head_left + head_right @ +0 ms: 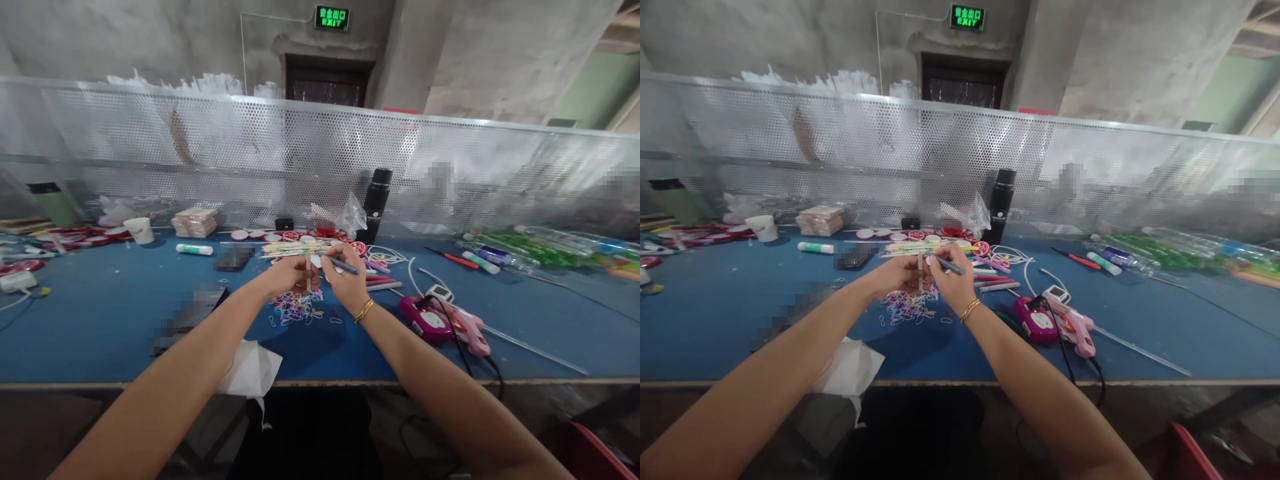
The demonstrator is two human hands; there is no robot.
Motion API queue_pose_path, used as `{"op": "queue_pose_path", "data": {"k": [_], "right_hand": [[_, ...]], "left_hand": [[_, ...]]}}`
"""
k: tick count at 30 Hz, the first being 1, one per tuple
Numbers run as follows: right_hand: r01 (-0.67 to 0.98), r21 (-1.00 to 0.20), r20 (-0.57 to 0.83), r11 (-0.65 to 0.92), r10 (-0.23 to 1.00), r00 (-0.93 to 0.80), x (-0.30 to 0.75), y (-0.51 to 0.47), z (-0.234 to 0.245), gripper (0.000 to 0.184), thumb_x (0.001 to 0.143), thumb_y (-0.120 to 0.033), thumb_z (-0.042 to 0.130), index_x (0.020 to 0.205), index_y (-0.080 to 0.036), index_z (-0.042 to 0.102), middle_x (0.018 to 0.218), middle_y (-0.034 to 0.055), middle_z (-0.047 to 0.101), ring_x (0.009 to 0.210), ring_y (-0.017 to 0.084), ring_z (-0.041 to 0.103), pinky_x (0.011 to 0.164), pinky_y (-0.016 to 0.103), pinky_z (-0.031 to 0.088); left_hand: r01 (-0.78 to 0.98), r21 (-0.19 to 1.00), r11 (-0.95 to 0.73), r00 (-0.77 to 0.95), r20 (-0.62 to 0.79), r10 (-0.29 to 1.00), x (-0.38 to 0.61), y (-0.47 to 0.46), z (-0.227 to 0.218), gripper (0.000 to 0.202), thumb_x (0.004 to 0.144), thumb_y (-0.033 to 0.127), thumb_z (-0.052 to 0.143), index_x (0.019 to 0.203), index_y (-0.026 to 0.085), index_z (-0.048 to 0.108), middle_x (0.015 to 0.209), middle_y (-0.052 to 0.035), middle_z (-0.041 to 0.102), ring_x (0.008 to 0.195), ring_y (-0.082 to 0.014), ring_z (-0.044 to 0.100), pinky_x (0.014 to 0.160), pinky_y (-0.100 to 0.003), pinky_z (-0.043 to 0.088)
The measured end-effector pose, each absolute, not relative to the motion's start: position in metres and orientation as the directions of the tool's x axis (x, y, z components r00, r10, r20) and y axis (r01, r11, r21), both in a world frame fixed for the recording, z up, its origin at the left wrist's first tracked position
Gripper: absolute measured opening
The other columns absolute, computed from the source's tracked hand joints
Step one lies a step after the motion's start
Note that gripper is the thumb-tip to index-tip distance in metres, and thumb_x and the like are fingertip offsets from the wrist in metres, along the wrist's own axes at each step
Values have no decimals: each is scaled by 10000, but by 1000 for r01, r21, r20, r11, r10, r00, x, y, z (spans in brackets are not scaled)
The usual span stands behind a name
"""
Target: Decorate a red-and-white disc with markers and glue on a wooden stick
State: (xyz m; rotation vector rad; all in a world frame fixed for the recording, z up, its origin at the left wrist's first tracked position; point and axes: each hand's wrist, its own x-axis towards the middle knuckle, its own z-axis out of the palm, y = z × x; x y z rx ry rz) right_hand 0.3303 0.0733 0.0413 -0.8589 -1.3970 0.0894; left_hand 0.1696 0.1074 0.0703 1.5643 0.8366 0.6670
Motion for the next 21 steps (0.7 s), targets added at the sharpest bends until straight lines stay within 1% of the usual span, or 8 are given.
{"op": "queue_pose_path", "data": {"k": [2,5,8,10,12,15,18,21], "right_hand": [[364,-572,819,735,533,211,331,75,40,74,877,-286,592,903,-217,603,774,-4,614,671,139,595,677,311,500],[274,-584,812,765,538,227,332,76,39,170,957,-320,498,1027,-233,625,789,6,633,669,138,625,677,317,528],[249,-605,795,757,555,244,332,76,39,200,967,-333,491,1082,-235,622,769,7,638,670,142,637,666,315,538],[253,-612,790,749,565,237,331,75,39,208,963,-335,500,1098,-237,624,766,7,646,676,144,641,676,319,539],[253,-611,791,750,567,230,331,74,39,209,956,-336,515,1099,-239,632,764,4,649,675,143,637,681,320,533],[226,-613,788,757,568,236,330,73,40,226,950,-354,529,1101,-236,648,742,-2,638,665,141,615,671,316,514],[215,-642,764,736,589,264,331,71,42,277,961,-394,501,1096,-229,677,676,-13,598,619,135,564,620,301,475],[246,-655,750,715,576,326,334,71,45,321,961,-423,485,1036,-205,708,648,-13,566,609,135,533,603,295,447]], "left_hand": [[101,992,-71,531,7,848,169,108,75,133,807,223,690,884,157,604,852,-67,715,771,-182,705,768,-360,549],[-15,994,-106,406,103,908,165,111,85,60,857,157,610,911,163,585,871,-63,715,779,-160,703,787,-348,553],[-80,986,-148,324,167,931,161,113,91,56,881,152,567,933,166,582,903,-68,713,811,-157,703,787,-330,552],[-60,989,-136,320,148,936,162,113,90,59,872,150,569,925,167,588,896,-66,710,802,-153,697,777,-324,549],[4,994,-113,374,103,922,164,111,84,50,849,147,581,887,170,604,861,-56,707,770,-144,680,763,-320,542],[142,979,-146,564,42,825,168,109,71,58,789,155,610,821,177,653,846,-46,714,773,-144,656,749,-304,522],[326,912,-249,721,-70,689,166,108,64,98,738,187,659,814,185,720,900,-49,740,825,-157,655,749,-275,495],[361,847,-391,833,-105,543,159,107,71,103,718,224,701,803,200,754,943,-39,754,892,-172,661,820,-271,477]]}}
